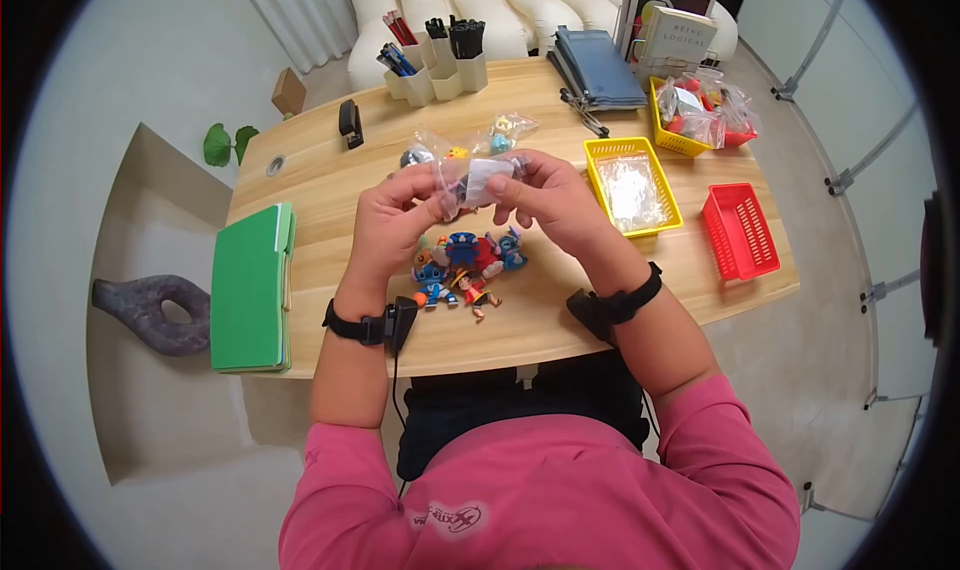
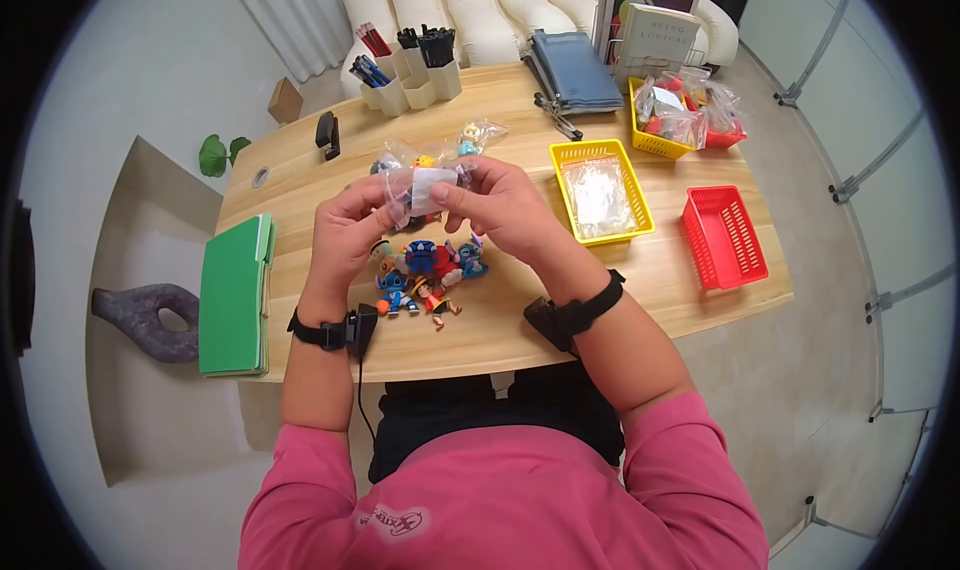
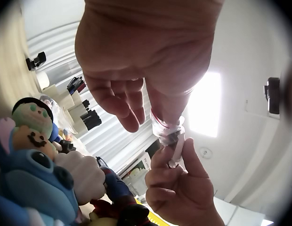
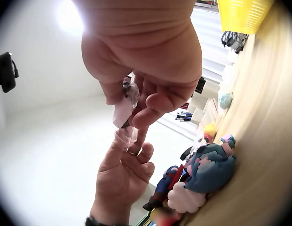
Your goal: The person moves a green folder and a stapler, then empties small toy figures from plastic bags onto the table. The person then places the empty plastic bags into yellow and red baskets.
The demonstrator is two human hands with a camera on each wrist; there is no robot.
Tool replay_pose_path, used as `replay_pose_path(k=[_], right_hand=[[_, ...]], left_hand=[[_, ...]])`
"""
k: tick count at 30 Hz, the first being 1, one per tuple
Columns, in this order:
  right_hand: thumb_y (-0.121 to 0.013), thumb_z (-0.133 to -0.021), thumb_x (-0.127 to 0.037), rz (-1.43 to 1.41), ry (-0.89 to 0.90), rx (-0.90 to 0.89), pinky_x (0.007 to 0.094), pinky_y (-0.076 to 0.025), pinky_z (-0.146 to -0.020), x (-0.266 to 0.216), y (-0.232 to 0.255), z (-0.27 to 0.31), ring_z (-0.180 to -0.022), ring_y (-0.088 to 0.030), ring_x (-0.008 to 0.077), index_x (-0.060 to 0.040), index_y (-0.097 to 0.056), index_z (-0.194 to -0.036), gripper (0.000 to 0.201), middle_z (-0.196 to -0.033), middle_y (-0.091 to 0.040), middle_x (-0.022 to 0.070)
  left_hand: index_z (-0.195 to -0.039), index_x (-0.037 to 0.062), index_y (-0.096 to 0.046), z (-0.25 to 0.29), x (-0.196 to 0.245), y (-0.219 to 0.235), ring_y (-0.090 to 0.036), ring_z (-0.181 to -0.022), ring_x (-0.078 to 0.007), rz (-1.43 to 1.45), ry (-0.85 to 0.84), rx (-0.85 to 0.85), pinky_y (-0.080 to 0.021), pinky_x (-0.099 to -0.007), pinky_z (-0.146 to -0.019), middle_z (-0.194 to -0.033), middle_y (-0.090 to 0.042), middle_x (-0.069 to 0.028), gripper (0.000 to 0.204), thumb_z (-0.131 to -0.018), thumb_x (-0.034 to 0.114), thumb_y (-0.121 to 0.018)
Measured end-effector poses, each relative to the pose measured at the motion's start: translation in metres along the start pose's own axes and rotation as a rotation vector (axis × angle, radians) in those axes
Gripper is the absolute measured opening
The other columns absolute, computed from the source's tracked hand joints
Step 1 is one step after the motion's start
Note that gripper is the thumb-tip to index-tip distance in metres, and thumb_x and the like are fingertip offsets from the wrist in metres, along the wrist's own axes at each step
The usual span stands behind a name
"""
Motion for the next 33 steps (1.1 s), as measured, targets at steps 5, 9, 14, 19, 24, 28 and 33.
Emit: replay_pose_path(k=[5, 9, 14, 19, 24, 28, 33], right_hand=[[-0.081, -0.096, -0.025, 0.016, -0.034, 0.006, 0.0196, -0.048, -0.057, 0.003, -0.001, 0.001, -0.074, -0.067, 0.0063, -0.002, -0.072, -0.117, 0.032, -0.095, -0.077, 0.0048], [-0.083, -0.093, -0.018, 0.085, -0.091, 0.028, 0.0219, -0.049, -0.061, 0.005, 0.008, 0.001, -0.074, -0.065, 0.0064, -0.0006, -0.074, -0.114, 0.029, -0.093, -0.077, 0.0048], [-0.084, -0.091, -0.016, 0.096, -0.088, 0.09, 0.0213, -0.048, -0.062, 0.006, 0.016, 0.0, -0.073, -0.062, 0.0065, -0.0001, -0.075, -0.114, 0.029, -0.09, -0.077, 0.0041], [-0.082, -0.09, -0.011, -0.033, -0.051, 0.146, 0.0201, -0.043, -0.058, 0.005, 0.029, -0.002, -0.066, -0.056, 0.0048, 0.001, -0.075, -0.111, 0.026, -0.087, -0.075, 0.0041], [-0.077, -0.093, -0.009, -0.171, 0.152, 0.3, 0.0211, -0.043, -0.055, -0.004, 0.058, -0.004, -0.062, -0.055, 0.0064, -0.0001, -0.07, -0.107, 0.018, -0.085, -0.072, 0.006], [-0.073, -0.095, -0.008, -0.255, 0.248, 0.355, 0.0211, -0.044, -0.054, -0.016, 0.066, -0.003, -0.062, -0.061, 0.0097, -0.0017, -0.067, -0.104, 0.013, -0.089, -0.074, 0.0094], [-0.076, -0.092, -0.01, -0.177, 0.144, 0.26, 0.0206, -0.045, -0.054, -0.005, 0.045, -0.002, -0.068, -0.067, 0.0114, -0.003, -0.065, -0.108, 0.02, -0.095, -0.077, 0.0126]], left_hand=[[-0.107, -0.0053, -0.078, 0.003, 0.005, -0.001, -0.067, -0.092, -0.0125, 0.049, -0.018, 0.016, -0.055, -0.0262, -0.077, -0.116, -0.073, -0.0096, 0.016, -0.094, 0.004, -0.078], [-0.104, -0.003, -0.079, 0.002, -0.001, 0.013, -0.065, -0.084, -0.009, 0.035, 0.049, 0.103, -0.051, -0.0231, -0.071, -0.113, -0.074, -0.0073, 0.013, -0.097, 0.006, -0.075], [-0.104, 0.0003, -0.08, 0.002, -0.01, 0.021, -0.066, -0.08, -0.0062, 0.021, 0.103, 0.155, -0.047, -0.0211, -0.065, -0.112, -0.077, -0.0044, 0.013, -0.098, 0.01, -0.074], [-0.101, 0.0017, -0.079, 0.002, -0.003, 0.049, -0.067, -0.078, -0.0082, 0.075, 0.089, 0.302, -0.045, -0.022, -0.062, -0.101, -0.079, -0.006, 0.013, -0.094, 0.011, -0.072], [-0.097, 0.0023, -0.079, -0.001, -0.017, 0.079, -0.063, -0.072, -0.0075, 0.148, 0.086, 0.311, -0.045, -0.0229, -0.062, -0.094, -0.079, -0.0053, 0.011, -0.093, 0.009, -0.071], [-0.095, 0.0011, -0.078, -0.004, -0.041, 0.059, -0.061, -0.072, -0.008, -0.219, 0.285, 0.11, -0.048, -0.0252, -0.066, -0.085, -0.074, -0.0024, 0.008, -0.091, 0.007, -0.074], [-0.091, 0.0012, -0.078, 0.002, -0.047, 0.044, -0.064, -0.076, -0.0109, -0.423, 0.284, -0.025, -0.051, -0.0283, -0.07, -0.086, -0.072, -0.0037, 0.012, -0.086, 0.012, -0.079]])
Point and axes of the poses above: each hand's wrist, its own z-axis away from the middle knuckle, its own y-axis out of the back of the hand, x = y × z, the point moved 10 cm from there along -z, towards the middle knuckle
